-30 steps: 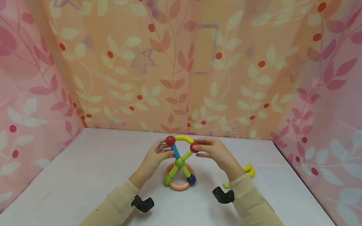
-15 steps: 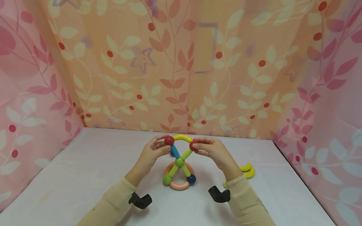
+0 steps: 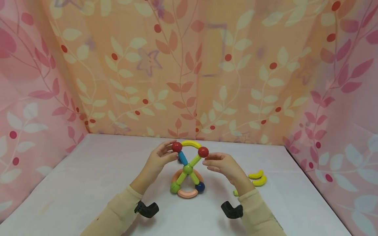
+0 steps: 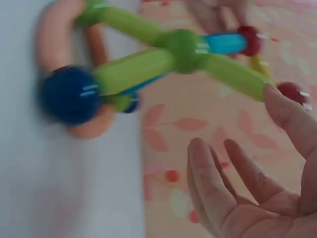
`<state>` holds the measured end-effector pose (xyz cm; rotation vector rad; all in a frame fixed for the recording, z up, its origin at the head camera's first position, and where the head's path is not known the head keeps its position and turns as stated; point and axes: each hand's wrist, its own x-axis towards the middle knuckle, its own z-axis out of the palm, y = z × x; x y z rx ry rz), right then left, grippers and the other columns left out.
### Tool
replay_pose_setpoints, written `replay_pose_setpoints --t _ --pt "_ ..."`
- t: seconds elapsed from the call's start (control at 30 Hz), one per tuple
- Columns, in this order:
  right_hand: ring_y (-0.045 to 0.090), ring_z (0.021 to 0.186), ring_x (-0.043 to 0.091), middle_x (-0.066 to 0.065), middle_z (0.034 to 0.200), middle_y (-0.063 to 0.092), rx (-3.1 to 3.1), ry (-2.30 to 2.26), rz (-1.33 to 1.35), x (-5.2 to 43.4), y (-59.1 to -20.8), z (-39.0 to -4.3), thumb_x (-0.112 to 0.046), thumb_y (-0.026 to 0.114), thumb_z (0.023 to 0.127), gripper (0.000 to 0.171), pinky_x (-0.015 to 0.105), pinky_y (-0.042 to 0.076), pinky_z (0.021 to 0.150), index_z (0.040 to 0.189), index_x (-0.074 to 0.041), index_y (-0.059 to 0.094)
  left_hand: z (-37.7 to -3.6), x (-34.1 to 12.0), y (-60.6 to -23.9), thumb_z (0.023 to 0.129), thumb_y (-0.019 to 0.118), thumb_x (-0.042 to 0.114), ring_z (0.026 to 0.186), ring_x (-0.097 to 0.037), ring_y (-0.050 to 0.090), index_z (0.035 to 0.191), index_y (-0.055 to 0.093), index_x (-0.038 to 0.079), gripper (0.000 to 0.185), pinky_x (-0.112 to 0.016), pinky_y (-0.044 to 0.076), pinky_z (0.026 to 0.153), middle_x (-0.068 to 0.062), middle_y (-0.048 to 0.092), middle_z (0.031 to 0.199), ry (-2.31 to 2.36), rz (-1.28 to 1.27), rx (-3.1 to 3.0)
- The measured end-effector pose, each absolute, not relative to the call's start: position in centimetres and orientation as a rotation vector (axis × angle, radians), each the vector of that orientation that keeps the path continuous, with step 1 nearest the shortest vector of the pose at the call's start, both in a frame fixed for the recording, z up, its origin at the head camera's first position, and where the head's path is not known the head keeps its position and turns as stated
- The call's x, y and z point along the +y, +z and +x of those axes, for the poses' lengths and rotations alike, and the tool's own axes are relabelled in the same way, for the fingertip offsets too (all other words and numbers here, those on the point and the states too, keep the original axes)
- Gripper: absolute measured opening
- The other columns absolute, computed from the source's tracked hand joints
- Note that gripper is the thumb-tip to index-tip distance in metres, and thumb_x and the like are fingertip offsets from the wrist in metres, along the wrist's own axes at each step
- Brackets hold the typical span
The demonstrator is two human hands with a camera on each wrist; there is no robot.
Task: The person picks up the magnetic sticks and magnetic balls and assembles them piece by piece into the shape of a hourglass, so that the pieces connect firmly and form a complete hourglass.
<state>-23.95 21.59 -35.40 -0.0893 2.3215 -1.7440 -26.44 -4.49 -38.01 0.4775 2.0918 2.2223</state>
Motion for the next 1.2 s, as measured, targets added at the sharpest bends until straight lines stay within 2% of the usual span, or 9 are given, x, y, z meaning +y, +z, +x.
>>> replay_pose_setpoints --t 0.1,0.2,0.33,0.5,0.67,0.9,1.2 --pt "0.063 0.114 0.024 0.023 0.14 0.055 2.352 -1.575 -0.006 21.3 -37.3 -23.8 -0.026 0.074 0.09 0.062 0.042 0.053 0.102 0.14 0.003 0.05 -26.4 -4.5 -37.8 0.093 0.07 0.014 0.131 -0.027 0.056 0.146 0.048 0.027 0.059 -0.043 0.046 0.11 -0.007 0.051 0.148 2.218 0.509 2.091" --pt "0.064 0.106 0.019 0.024 0.136 0.056 2.334 -1.472 0.032 21.0 -39.0 -23.4 -0.022 0.076 0.087 0.065 0.039 0.056 0.096 0.14 0.005 0.049 -26.3 -4.5 -37.6 0.093 0.069 0.012 0.138 -0.029 0.05 0.148 0.045 0.028 0.062 -0.044 0.043 0.111 -0.006 0.044 0.154 2.199 0.535 2.09" --pt "0.065 0.096 0.016 0.019 0.126 0.063 2.327 -1.431 0.038 20.4 -40.4 -23.2 -0.014 0.078 0.083 0.064 0.035 0.059 0.087 0.136 0.009 0.051 -26.0 -4.5 -37.5 0.095 0.067 0.011 0.139 -0.029 0.049 0.148 0.047 0.024 0.058 -0.044 0.041 0.113 -0.007 0.046 0.153 2.17 0.524 2.092" --pt "0.065 0.09 0.015 0.011 0.116 0.069 2.439 -1.359 0.107 19.8 -40.9 -23.6 -0.012 0.08 0.08 0.053 0.031 0.059 0.08 0.128 0.004 0.062 -25.9 -4.6 -37.6 0.095 0.066 0.011 0.135 -0.03 0.053 0.145 0.05 0.023 0.054 -0.046 0.043 0.112 -0.008 0.05 0.15 2.173 0.496 2.112" --pt "0.065 0.09 0.016 0.01 0.115 0.071 2.483 -1.314 0.143 19.8 -40.8 -24.3 -0.011 0.078 0.082 0.042 0.032 0.058 0.081 0.122 -0.001 0.068 -26.1 -4.6 -37.6 0.094 0.068 0.014 0.131 -0.025 0.056 0.145 0.05 0.027 0.055 -0.042 0.046 0.11 -0.007 0.054 0.142 2.173 0.487 2.106" --pt "0.065 0.095 0.017 0.012 0.121 0.069 2.432 -1.33 0.048 20.1 -40.8 -25.3 -0.007 0.072 0.085 0.04 0.032 0.058 0.084 0.125 -0.003 0.067 -26.2 -4.6 -37.6 0.098 0.063 0.018 0.114 -0.018 0.06 0.148 0.046 0.021 0.054 -0.036 0.051 0.104 -0.012 0.057 0.136 2.129 0.519 2.14" --pt "0.066 0.106 0.02 0.016 0.131 0.065 2.275 -1.47 0.017 20.3 -40.9 -26.8 -0.001 0.065 0.088 0.043 0.034 0.057 0.094 0.131 0.001 0.061 -26.2 -5.1 -37.4 0.102 0.053 0.018 0.129 -0.027 0.054 0.146 0.046 0.014 0.045 -0.047 0.044 0.112 -0.017 0.057 0.14 2.103 0.628 2.12"
